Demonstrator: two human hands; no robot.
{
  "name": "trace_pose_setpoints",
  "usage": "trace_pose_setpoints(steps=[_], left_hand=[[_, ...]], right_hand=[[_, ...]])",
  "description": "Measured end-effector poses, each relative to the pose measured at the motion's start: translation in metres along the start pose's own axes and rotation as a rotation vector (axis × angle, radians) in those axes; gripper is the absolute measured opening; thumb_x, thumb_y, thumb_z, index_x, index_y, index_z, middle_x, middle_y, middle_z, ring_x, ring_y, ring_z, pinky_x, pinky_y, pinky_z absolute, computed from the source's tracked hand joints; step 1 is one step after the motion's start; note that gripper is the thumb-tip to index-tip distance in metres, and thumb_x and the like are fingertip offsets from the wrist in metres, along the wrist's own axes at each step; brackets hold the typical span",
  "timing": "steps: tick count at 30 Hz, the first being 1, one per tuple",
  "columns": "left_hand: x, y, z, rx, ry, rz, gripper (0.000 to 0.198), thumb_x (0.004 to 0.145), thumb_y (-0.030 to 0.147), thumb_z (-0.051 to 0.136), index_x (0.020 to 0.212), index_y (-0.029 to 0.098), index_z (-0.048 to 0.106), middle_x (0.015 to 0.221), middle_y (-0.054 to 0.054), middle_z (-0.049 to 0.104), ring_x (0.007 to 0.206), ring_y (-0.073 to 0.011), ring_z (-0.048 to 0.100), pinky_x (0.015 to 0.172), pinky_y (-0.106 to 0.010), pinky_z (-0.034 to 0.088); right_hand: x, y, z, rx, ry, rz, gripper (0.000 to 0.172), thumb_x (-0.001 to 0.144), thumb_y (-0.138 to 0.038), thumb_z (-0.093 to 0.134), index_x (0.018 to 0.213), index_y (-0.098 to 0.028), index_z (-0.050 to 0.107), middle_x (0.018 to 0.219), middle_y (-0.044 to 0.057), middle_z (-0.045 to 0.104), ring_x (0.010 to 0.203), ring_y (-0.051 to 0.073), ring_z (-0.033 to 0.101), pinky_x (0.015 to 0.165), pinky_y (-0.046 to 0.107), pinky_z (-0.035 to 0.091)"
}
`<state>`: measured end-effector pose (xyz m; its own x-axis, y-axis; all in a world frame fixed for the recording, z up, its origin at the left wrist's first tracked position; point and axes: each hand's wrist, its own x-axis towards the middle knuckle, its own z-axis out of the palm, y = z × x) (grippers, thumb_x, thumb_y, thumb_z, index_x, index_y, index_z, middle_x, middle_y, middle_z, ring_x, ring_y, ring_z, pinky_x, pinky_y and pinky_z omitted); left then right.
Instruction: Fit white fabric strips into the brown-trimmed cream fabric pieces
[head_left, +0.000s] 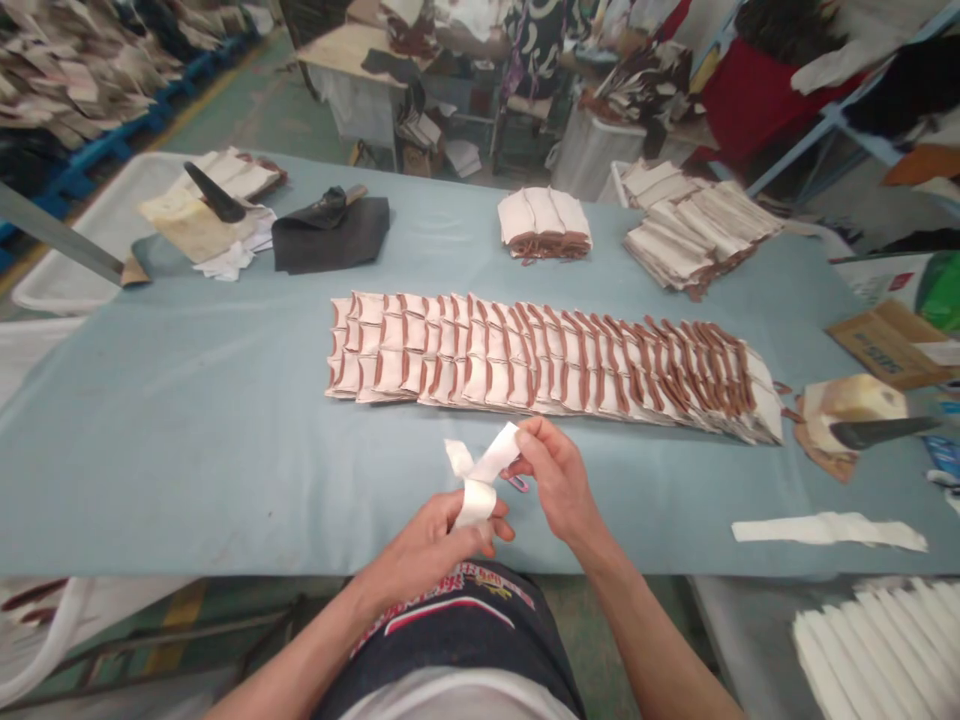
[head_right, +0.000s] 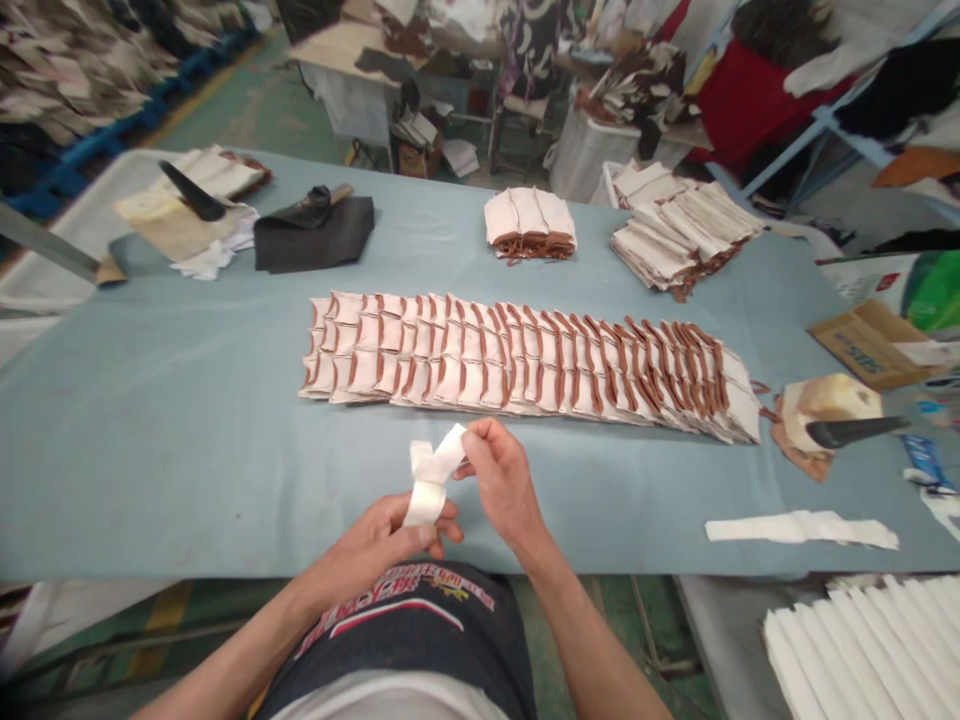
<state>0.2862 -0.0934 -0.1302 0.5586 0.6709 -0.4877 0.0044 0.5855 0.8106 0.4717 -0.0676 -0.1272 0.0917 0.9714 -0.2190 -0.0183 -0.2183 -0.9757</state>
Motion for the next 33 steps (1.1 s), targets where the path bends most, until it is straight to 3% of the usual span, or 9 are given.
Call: trace_pose_setpoints(steps=[4,7,15,19,24,29,33], left_hand=[[0.014,-0.010,0.003,-0.004,0.080,0.024,0.056,0.092,0.066,0.062,0.098,0.012,0.075,0.090,-0.013,0.080,0.072,-0.0209,0.069,0.075,-0.032,0.053],[0.023,-0.019,0.002,0.017,0.108,0.015,0.066,0.088,0.077,0.058,0.090,0.012,0.072,0.080,-0.013,0.079,0.064,-0.0203,0.067,0.068,-0.031,0.051],[0.018,-0.023,-0.004,0.110,0.083,-0.005,0.067,0.091,0.077,0.054,0.101,0.013,0.070,0.078,-0.010,0.079,0.069,-0.0201,0.067,0.071,-0.030,0.050],[0.037,-0.030,-0.039,0.119,0.023,-0.075,0.065,0.083,0.075,0.068,0.093,0.011,0.074,0.083,-0.010,0.079,0.068,-0.0169,0.065,0.068,-0.027,0.049],[0.074,-0.068,-0.090,0.015,-0.035,-0.222,0.059,0.084,0.067,0.074,0.100,0.011,0.073,0.082,-0.009,0.079,0.057,-0.0128,0.063,0.053,-0.022,0.047],[0.096,-0.114,-0.115,-0.155,-0.135,-0.324,0.057,0.081,0.064,0.078,0.096,0.009,0.072,0.074,-0.011,0.078,0.051,-0.0146,0.066,0.050,-0.023,0.052],[0.106,-0.129,-0.126,-0.255,-0.223,-0.332,0.059,0.073,0.065,0.084,0.086,0.009,0.072,0.062,-0.011,0.076,0.052,-0.0201,0.071,0.053,-0.027,0.058]], right_hand=[[-0.005,0.003,-0.001,0.041,-0.003,-0.011,0.028,0.089,-0.049,0.061,0.079,-0.022,0.061,0.072,0.001,0.069,0.065,0.017,0.066,0.062,0.029,0.059],[-0.004,0.005,-0.002,0.065,0.016,-0.023,0.029,0.090,-0.048,0.060,0.079,-0.021,0.063,0.074,0.002,0.072,0.062,0.016,0.065,0.061,0.029,0.057],[0.018,0.026,-0.009,0.114,0.156,0.024,0.023,0.089,-0.042,0.062,0.079,-0.022,0.060,0.071,0.000,0.071,0.059,0.014,0.063,0.053,0.023,0.053],[0.031,0.063,-0.012,0.158,0.189,0.095,0.024,0.087,-0.044,0.064,0.080,-0.022,0.060,0.067,-0.003,0.067,0.057,0.013,0.063,0.050,0.021,0.052],[0.046,0.130,-0.006,0.202,0.195,0.126,0.034,0.084,-0.055,0.068,0.081,-0.023,0.058,0.070,-0.003,0.066,0.060,0.013,0.064,0.053,0.023,0.057],[0.050,0.189,-0.004,0.131,0.228,0.077,0.035,0.083,-0.054,0.071,0.079,-0.022,0.058,0.066,-0.003,0.066,0.056,0.013,0.065,0.052,0.023,0.056],[0.045,0.213,-0.003,0.015,0.280,-0.022,0.027,0.087,-0.048,0.067,0.081,-0.023,0.059,0.067,-0.002,0.070,0.056,0.014,0.067,0.055,0.025,0.055]])
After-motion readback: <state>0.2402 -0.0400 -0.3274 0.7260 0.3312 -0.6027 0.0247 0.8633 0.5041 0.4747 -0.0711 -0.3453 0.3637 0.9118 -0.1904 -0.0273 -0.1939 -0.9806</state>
